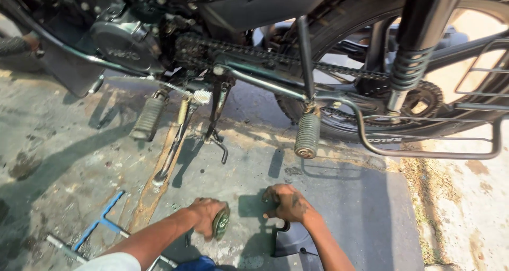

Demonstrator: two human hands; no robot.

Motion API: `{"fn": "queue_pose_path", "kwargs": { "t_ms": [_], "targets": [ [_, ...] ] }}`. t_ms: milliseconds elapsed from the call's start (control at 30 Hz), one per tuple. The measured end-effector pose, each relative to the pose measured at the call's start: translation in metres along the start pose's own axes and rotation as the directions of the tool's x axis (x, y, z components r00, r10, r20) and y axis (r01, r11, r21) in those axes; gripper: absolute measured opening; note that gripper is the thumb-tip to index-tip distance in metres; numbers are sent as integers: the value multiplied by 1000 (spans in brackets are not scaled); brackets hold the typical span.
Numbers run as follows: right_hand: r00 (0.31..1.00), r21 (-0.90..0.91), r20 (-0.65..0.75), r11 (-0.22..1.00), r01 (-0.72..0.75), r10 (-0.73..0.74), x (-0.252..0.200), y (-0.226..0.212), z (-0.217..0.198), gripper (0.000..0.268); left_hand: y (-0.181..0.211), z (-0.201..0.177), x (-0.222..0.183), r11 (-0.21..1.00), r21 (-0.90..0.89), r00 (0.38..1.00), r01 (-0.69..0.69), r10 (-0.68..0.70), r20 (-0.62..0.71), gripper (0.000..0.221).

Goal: Lubricating the chain and adjusting mechanical components of a motorcycle.

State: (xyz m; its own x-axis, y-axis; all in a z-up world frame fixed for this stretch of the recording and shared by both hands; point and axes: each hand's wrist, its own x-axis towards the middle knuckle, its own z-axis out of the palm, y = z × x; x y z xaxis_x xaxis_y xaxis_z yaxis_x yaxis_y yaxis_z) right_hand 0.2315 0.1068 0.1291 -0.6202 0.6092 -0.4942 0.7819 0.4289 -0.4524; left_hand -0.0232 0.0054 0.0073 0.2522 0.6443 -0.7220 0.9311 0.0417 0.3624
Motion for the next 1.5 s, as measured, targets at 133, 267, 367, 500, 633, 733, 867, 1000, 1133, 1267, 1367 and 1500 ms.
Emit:
{"fn": "queue_pose_path", "kwargs": {
  "t_ms": [133, 267, 367, 500, 633, 733, 867, 1000, 1133, 1267, 1367, 1500],
  "targets": [
    [992, 374, -125, 927, 22, 27, 31, 48, -9, 53, 35, -50, -30, 994, 96, 997, 47, -53, 60, 131],
    [950, 808, -276, 571, 146, 148, 79, 72, -25, 73, 50, -84, -23, 994, 91, 963, -61, 83, -257, 111],
    [892, 882, -377, 389, 264, 249, 116, 76, -41, 80, 56, -95, -11, 992, 80, 941, -93, 114, -320, 97],
    [831, 866, -466, 348, 359, 303, 151, 80, -52, 79, 55, -80, 3, 993, 58, 956, -99, 111, -273, 97],
    [876, 899, -400, 298, 320, 268, 177, 92, -54, 82, 46, -60, 7, 995, 52, 981, -84, 92, -170, 100],
    [886, 894, -408, 291, 340, 221, 190, 97, -52, 85, 35, -56, 5, 991, 32, 971, -131, 135, -200, 92],
    [910, 885, -340, 407, 225, 237, 201, 98, -49, 89, 32, -67, 8, 991, -50, 970, -124, 110, -215, 80],
    [913, 847, -251, 529, 47, 320, 211, 120, -33, 93, 36, -80, 3, 984, -97, 952, -149, 116, -285, 70],
    [896, 637, -412, 755, 154, 165, 203, 167, -13, 97, 40, -86, 0, 978, -121, 938, -171, 124, -324, 66],
    [923, 824, -367, 502, 262, 121, 215, 236, 3, 75, 46, -89, -2, 977, -99, 918, -188, 139, -370, 56],
    [917, 787, -374, 571, 236, 136, 206, 269, 2, 61, 50, -90, 1, 975, -87, 908, -202, 153, -391, 52],
    [882, 603, -368, 797, -14, 294, 154, 273, -21, 32, 54, -91, 0, 970, -90, 889, -225, 166, -426, 48]
  ]
}}
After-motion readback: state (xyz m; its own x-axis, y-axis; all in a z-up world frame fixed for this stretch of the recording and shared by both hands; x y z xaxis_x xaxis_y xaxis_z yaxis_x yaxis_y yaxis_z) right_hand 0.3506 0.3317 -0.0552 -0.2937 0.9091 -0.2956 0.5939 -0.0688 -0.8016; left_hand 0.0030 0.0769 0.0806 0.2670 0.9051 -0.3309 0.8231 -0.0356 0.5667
